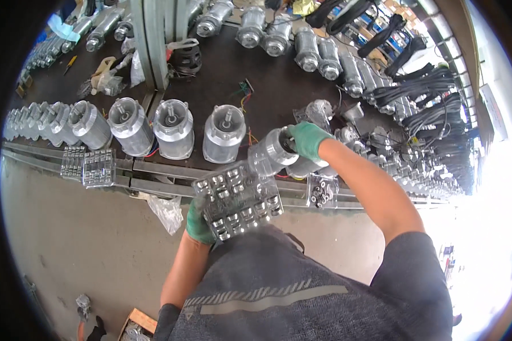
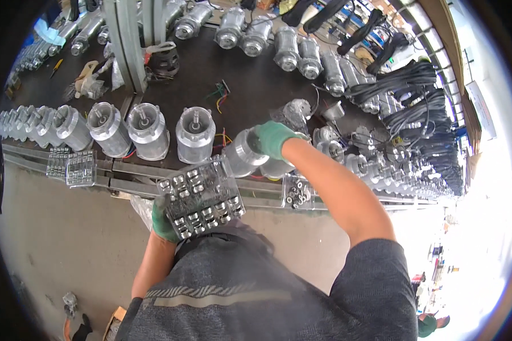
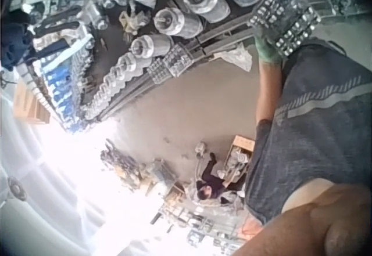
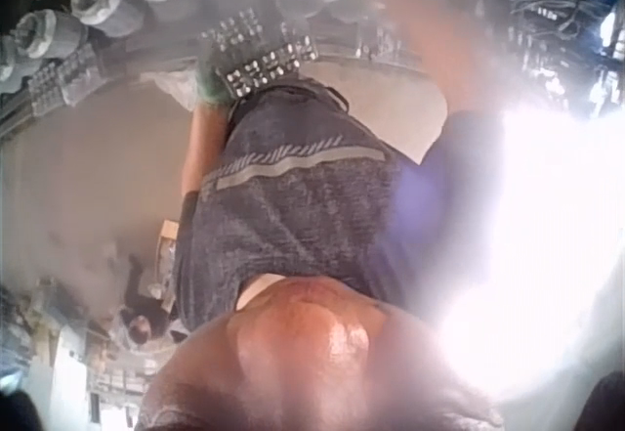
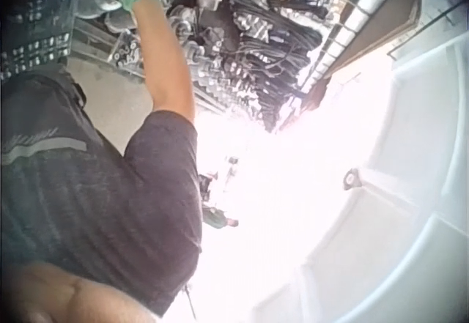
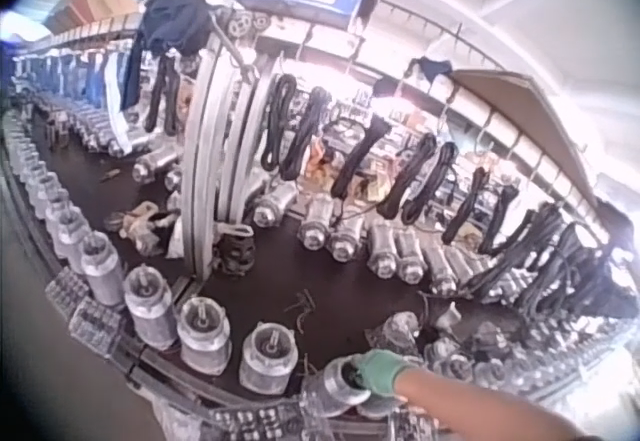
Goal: The person, wearing green gloves, takes metal washers from a plastic tray and places them onto the shafts of several motors lined up on a workbench.
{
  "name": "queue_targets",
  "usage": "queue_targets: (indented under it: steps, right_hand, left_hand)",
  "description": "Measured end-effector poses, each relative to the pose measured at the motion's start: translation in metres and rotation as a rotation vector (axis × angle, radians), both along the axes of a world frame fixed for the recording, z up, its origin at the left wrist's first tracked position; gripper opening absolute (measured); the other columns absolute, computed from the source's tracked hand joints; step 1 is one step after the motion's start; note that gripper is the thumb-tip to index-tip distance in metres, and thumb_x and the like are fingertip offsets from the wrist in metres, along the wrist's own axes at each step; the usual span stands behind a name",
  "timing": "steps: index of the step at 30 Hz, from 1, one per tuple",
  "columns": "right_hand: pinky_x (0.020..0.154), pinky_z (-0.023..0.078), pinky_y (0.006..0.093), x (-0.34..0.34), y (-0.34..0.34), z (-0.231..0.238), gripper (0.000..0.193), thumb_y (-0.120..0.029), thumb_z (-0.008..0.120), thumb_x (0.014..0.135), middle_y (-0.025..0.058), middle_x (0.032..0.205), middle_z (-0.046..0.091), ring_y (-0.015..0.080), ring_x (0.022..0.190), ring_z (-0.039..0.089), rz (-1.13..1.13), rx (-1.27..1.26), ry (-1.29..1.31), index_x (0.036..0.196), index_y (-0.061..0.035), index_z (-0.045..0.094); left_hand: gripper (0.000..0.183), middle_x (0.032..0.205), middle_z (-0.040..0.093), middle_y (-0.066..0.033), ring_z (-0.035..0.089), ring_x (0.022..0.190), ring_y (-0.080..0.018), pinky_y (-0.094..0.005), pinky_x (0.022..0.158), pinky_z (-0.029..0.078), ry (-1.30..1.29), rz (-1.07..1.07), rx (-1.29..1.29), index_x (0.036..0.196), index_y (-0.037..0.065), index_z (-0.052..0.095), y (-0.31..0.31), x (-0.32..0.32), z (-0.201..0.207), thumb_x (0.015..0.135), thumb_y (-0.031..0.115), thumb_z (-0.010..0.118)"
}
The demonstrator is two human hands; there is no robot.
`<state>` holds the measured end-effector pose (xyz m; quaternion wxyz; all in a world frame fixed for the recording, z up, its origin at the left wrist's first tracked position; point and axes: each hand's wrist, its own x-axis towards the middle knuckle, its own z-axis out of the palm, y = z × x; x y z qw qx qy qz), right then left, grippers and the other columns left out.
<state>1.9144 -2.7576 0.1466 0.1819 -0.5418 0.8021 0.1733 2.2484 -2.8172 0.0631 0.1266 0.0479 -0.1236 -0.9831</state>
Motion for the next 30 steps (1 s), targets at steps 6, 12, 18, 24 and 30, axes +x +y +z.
queue_targets:
  steps: [6, 12, 18, 24, 30]
  right_hand:
    - [0.091, 0.056, 0.0484, 0.078, 0.003, 0.053, 0.037, -0.033, 0.074, 0.094, 0.0139, 0.106, 0.07, 0.0361, 0.102, 0.069, 0.277, -0.534, -0.001, 0.121, -0.0073, 0.073]
    - [0.089, 0.059, 0.0455, 0.156, -0.001, 0.052, 0.056, -0.035, 0.083, 0.084, 0.0124, 0.117, 0.067, 0.0317, 0.108, 0.07, 0.43, -0.358, -0.211, 0.131, -0.0086, 0.067]
    - [0.088, 0.06, 0.045, 0.132, -0.009, 0.036, 0.053, -0.031, 0.083, 0.085, 0.0125, 0.118, 0.067, 0.0328, 0.107, 0.071, 0.433, -0.374, -0.428, 0.13, -0.0079, 0.067]
    - [0.088, 0.059, 0.0459, 0.101, -0.025, 0.028, 0.049, -0.029, 0.083, 0.086, 0.0118, 0.117, 0.07, 0.0369, 0.105, 0.072, 0.42, -0.35, -0.592, 0.127, -0.0089, 0.067]
    - [0.083, 0.057, 0.0289, 0.047, -0.049, 0.029, 0.041, -0.022, 0.081, 0.097, 0.0083, 0.1, 0.074, 0.0091, 0.09, 0.067, -0.111, -0.566, -1.005, 0.127, 0.0022, 0.066]
  left_hand:
    - [0.099, 0.16, 0.051, -0.0215, 0.056, 0.141, -0.0417, -0.0598, 0.116, 0.049, -0.055, 0.035, -0.012, 0.161, 0.003, 0.041, -0.005, 0.022, -0.006, 0.087, 0.06, 0.075]
    - [0.093, 0.155, 0.056, -0.0222, 0.061, 0.137, -0.037, -0.056, 0.113, 0.052, -0.06, 0.031, 0.017, 0.158, 0.004, 0.047, -0.004, 0.028, -0.017, 0.087, 0.056, 0.077]
    - [0.091, 0.154, 0.056, -0.024, 0.06, 0.137, -0.0385, -0.0571, 0.114, 0.051, -0.086, 0.007, 0.001, 0.159, 0.006, 0.045, -0.007, 0.016, -0.015, 0.088, 0.055, 0.076]
    - [0.099, 0.159, 0.05, -0.0239, 0.053, 0.143, -0.0443, -0.0638, 0.119, 0.044, -0.221, 0.04, -0.053, 0.164, 0.01, 0.038, -0.009, 0.0, -0.003, 0.084, 0.054, 0.077]
    - [0.1, 0.168, 0.039, -0.0216, 0.042, 0.152, -0.0464, -0.0673, 0.121, 0.039, -0.119, 0.121, -0.009, 0.167, 0.01, 0.032, -0.013, -0.012, -0.003, 0.086, 0.047, 0.078]
